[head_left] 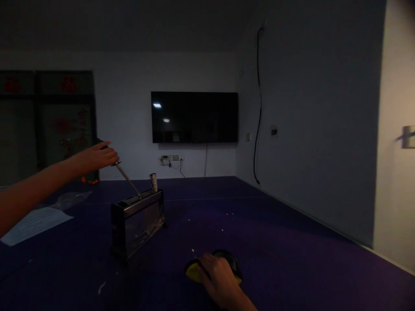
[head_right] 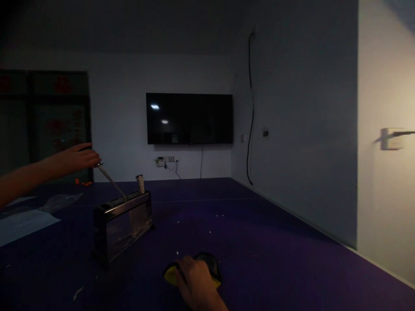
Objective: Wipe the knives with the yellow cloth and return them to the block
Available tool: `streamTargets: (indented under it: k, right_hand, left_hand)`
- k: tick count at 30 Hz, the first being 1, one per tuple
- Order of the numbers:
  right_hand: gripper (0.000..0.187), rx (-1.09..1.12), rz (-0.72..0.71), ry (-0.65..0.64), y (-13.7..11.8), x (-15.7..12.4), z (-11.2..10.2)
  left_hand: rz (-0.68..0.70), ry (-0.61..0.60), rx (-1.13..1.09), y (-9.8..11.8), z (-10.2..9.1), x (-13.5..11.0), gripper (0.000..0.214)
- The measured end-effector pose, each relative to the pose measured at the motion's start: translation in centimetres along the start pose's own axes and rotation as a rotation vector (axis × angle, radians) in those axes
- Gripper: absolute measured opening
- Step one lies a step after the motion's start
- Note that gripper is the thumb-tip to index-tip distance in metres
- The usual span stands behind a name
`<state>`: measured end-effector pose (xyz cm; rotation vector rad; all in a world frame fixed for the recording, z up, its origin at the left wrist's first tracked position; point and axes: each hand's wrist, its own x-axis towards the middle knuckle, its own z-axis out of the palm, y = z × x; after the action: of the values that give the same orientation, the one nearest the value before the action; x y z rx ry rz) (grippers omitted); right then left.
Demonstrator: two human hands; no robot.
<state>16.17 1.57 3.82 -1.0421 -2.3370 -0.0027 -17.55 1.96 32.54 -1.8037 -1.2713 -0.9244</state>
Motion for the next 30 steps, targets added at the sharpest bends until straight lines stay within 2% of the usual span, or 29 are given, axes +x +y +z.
streamTargets:
  k: [1, 4, 9, 11, 14, 22, 26, 30]
  right_hand:
    - [0.022, -0.002, -0.001, 0.003, 0.0, 0.0, 0.0]
    - [0.021, -0.029, -0.015, 0.008, 0.0, 0.1, 0.1]
    - [0.020, -0.055, -0.028, 0.010, -0.2, 0.2, 0.0]
    - [0.019, -0.053, -0.038, 0.010, -0.4, 0.2, -0.2]
    - [0.018, -0.072, -0.052, -0.005, -0.8, 0.3, -0.6]
    - [0.015, -0.210, -0.133, -0.060, -1.8, 0.7, -1.2]
    - [0.015, -0.227, -0.138, -0.062, -2.0, 0.7, -1.3]
    - [0.016, -0.200, -0.132, -0.066, -2.1, 0.7, -1.4]
  left_hand:
    - [0.089, -0.080, 0.040, 0.5, 0.6, 0.7, 0.045]
    - [0.227, -0.195, 0.080, 0.8, 2.2, 2.4, 0.036]
    - [0.489, -0.379, 0.138, -1.1, 5.3, 4.4, 0.025]
    - [0.607, -0.456, 0.175, -1.8, 6.7, 4.4, 0.026]
    - [0.712, -0.501, 0.231, -2.1, 8.8, 3.2, 0.033]
    - [0.790, -0.513, 0.337, -2.3, 12.5, -1.6, 0.030]
    - [0.798, -0.515, 0.380, -2.7, 13.5, -2.8, 0.029]
    - [0.797, -0.507, 0.387, -2.8, 13.6, -3.2, 0.030]
